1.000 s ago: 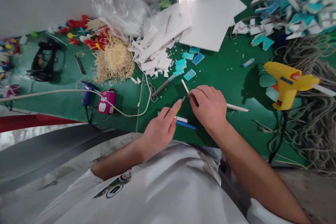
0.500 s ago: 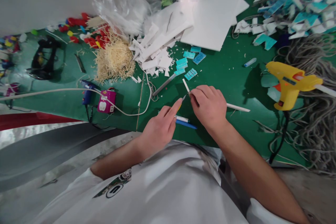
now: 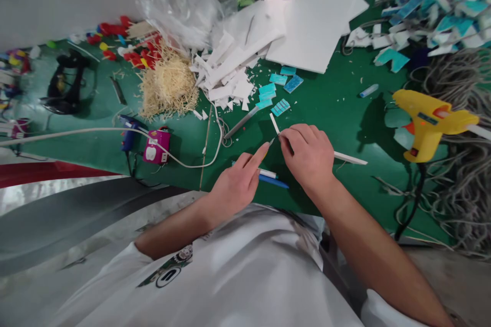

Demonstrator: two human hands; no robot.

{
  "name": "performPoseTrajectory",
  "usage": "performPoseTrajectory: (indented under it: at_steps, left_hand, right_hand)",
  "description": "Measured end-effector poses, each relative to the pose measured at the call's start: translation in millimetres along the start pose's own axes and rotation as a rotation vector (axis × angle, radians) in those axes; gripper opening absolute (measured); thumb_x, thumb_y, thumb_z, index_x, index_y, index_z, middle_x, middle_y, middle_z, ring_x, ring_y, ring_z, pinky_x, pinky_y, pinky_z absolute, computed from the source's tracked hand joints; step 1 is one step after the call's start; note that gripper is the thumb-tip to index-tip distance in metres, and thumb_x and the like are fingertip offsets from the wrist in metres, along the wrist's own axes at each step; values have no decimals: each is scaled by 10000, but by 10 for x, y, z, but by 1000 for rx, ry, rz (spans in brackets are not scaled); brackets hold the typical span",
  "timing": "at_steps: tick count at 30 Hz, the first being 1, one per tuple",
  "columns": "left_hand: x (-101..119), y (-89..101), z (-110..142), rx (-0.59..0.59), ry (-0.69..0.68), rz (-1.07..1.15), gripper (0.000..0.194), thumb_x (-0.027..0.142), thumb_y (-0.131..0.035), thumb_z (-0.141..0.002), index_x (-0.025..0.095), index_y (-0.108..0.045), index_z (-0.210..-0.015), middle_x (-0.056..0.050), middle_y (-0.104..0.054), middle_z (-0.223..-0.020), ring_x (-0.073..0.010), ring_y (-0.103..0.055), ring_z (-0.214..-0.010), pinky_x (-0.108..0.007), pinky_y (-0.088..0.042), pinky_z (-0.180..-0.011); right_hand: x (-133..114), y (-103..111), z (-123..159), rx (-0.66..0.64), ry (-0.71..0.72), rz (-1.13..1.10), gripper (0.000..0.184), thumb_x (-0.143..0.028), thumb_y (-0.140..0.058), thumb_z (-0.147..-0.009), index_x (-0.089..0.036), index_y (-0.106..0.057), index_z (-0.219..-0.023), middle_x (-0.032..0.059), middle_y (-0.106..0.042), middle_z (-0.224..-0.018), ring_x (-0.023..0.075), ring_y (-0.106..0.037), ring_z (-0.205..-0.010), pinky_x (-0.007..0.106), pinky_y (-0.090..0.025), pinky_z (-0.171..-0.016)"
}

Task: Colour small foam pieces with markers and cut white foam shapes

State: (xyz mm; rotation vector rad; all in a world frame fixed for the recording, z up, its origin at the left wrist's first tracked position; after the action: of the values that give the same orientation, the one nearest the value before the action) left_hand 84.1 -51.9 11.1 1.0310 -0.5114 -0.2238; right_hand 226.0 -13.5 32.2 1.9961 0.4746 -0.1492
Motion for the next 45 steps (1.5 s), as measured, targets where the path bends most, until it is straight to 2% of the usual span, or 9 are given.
performPoseTrajectory:
  at_steps: [5, 15, 17, 20, 24, 29, 34, 39, 45]
  left_hand:
    - [16, 14, -12, 27, -26, 10, 658, 150, -317, -1054, 213, -161, -1690, -77, -608, -1186, -138, -676, -842, -229, -580, -693]
    - [-70, -113, 21, -83, 38, -12, 696, 130, -358, -1030, 232, -181, -1695, -90, -607, -1220, -139, -663, -754, -259, -573, -669]
    - [-90, -96, 43, -53, 32, 14, 675, 142, -349, -1036, 241, -210, -1689, -84, -609, -1208, -144, -670, -778, -256, -580, -675]
    - [-79, 14, 68, 62, -12, 89, 628, 168, -304, -1062, 247, -229, -1680, -76, -613, -1194, -146, -675, -854, -247, -597, -727]
    - [-32, 108, 52, 143, -62, 124, 606, 176, -302, -1072, 229, -249, -1673, -79, -620, -1191, -141, -663, -889, -240, -604, -771]
    - [1, 83, 3, 124, -69, 101, 614, 169, -317, -1068, 230, -247, -1675, -79, -620, -1192, -136, -658, -870, -230, -602, -750]
    - [-13, 51, 10, 110, -49, 102, 635, 159, -339, -1050, 240, -261, -1675, -71, -619, -1191, -127, -667, -863, -233, -609, -777]
    - [-14, 38, 26, 114, -58, 110, 622, 166, -322, -1059, 229, -270, -1675, -79, -617, -1185, -140, -677, -860, -262, -624, -780]
    - [-22, 25, 9, 116, -63, 108, 627, 164, -308, -1065, 239, -232, -1683, -83, -614, -1209, -136, -671, -856, -251, -621, -769]
  right_hand:
    - [8, -6, -1, 1, -7, 10, 236, -274, -580, -1004, -243, -754, -847, 68, -760, -865, 197, -640, -793, 350, -425, -713]
    - [29, 1, 19, 16, -20, 12, 198, -274, -597, -993, -237, -741, -862, 77, -758, -894, 204, -649, -810, 356, -463, -733]
    - [32, 1, 30, 16, -19, 5, 173, -272, -605, -983, -236, -734, -873, 82, -754, -910, 207, -650, -815, 361, -477, -745]
    - [37, 11, 51, 30, -18, -7, 123, -246, -606, -959, -228, -727, -978, 88, -756, -930, 216, -662, -820, 361, -499, -743]
    - [49, 25, 69, 56, -27, -21, 276, -213, -603, -928, -189, -670, -1195, 75, -754, -872, 224, -669, -779, 358, -516, -709]
    - [59, 7, 61, 38, -44, -13, 370, -228, -583, -950, -178, -621, -1314, 65, -762, -861, 222, -673, -755, 361, -515, -693]
    - [61, -6, 54, 22, -55, 24, 365, -237, -569, -957, -184, -630, -1312, 64, -755, -846, 228, -662, -752, 372, -496, -702]
    - [31, 23, 62, 65, -7, -6, 374, -219, -564, -962, -155, -629, -1324, 67, -755, -839, 219, -652, -739, 359, -481, -678]
    - [56, 4, 57, 33, -39, -15, 350, -229, -567, -963, -175, -644, -1300, 71, -755, -850, 230, -651, -760, 372, -483, -700]
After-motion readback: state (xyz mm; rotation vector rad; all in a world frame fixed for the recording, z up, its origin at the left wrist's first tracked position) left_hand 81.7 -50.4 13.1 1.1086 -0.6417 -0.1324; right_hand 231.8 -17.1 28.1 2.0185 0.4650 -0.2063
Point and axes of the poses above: each hand's wrist, its own z-axis away from the middle knuckle, its own y-axis out of the back of the hand, x = y × z, the point moved 9 cm from there along -z, towards the middle knuckle
